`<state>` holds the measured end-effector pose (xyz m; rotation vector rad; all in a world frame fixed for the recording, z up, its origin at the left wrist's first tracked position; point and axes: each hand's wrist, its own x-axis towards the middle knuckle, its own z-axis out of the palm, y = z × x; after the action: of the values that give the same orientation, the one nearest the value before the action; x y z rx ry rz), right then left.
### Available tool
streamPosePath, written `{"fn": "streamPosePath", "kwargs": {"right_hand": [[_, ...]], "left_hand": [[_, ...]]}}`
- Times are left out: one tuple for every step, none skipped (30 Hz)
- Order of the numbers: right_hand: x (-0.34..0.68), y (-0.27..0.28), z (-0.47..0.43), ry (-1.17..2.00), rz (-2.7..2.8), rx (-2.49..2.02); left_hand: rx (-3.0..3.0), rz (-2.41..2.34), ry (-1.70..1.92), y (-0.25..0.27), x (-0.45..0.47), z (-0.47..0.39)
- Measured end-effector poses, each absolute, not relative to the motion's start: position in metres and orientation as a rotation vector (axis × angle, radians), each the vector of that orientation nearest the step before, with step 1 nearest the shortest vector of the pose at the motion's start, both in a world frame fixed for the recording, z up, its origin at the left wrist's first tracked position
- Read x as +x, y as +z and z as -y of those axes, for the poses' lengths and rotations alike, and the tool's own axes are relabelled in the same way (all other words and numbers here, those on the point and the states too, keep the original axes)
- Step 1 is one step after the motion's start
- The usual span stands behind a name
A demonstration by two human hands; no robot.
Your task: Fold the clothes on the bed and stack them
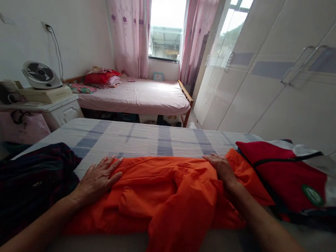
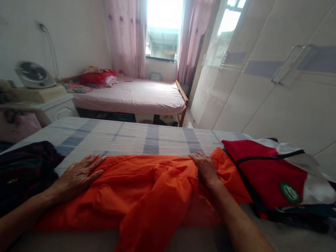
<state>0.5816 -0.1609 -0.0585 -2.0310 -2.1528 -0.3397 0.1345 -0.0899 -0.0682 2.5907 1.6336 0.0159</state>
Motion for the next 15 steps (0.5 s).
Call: {"fn": "streamPosePath", "kwargs": {"right_hand": [[0.582, -0.062, 0.163, -0.323, 2.153, -2.031], [0.583, -0.064, 0.167, -0.329, 2.139, -2.021], [0.583, -0.064, 0.172, -0.353, 2.123, -1.994], [0.583, -0.064, 0.178, -0.379, 2.117, -1.953], [0.582, -0.064, 0.184, -0.399, 2.124, -1.899], [0.582, -0.063, 0.19, -0.405, 2.145, -1.838], [0.581, -0.062, 0.196, -0.403, 2.174, -1.782], [0.581, -0.063, 0.201, -0.397, 2.197, -1.741], [0.58, -0.064, 0.205, -0.384, 2.215, -1.718], [0.58, -0.067, 0.207, -0.367, 2.224, -1.712], [0.58, -0.07, 0.208, -0.347, 2.225, -1.717], [0.58, -0.074, 0.209, -0.325, 2.224, -1.727], [0.58, -0.077, 0.209, -0.303, 2.222, -1.738], [0.58, -0.081, 0.208, -0.281, 2.221, -1.747], [0.58, -0.083, 0.208, -0.265, 2.219, -1.754]], "left_hand": [[2.566, -1.618, 0.034, -0.066, 0.133, 0.088], [2.547, -1.6, 0.069, -0.063, 0.13, 0.087], [2.531, -1.597, 0.118, -0.059, 0.125, 0.086], [2.521, -1.599, 0.172, -0.055, 0.12, 0.085], [2.518, -1.592, 0.219, -0.05, 0.114, 0.086], [2.529, -1.557, 0.246, -0.045, 0.108, 0.088], [2.554, -1.497, 0.254, -0.041, 0.104, 0.091], [2.596, -1.415, 0.251, -0.037, 0.1, 0.095], [2.647, -1.327, 0.245, -0.035, 0.098, 0.099], [2.696, -1.258, 0.242, -0.034, 0.098, 0.102], [2.735, -1.236, 0.251, -0.034, 0.098, 0.105], [2.762, -1.257, 0.277, -0.035, 0.1, 0.108], [2.775, -1.3, 0.31, -0.038, 0.102, 0.109], [2.778, -1.335, 0.332, -0.041, 0.104, 0.109], [2.776, -1.359, 0.341, -0.044, 0.105, 0.108]]}}
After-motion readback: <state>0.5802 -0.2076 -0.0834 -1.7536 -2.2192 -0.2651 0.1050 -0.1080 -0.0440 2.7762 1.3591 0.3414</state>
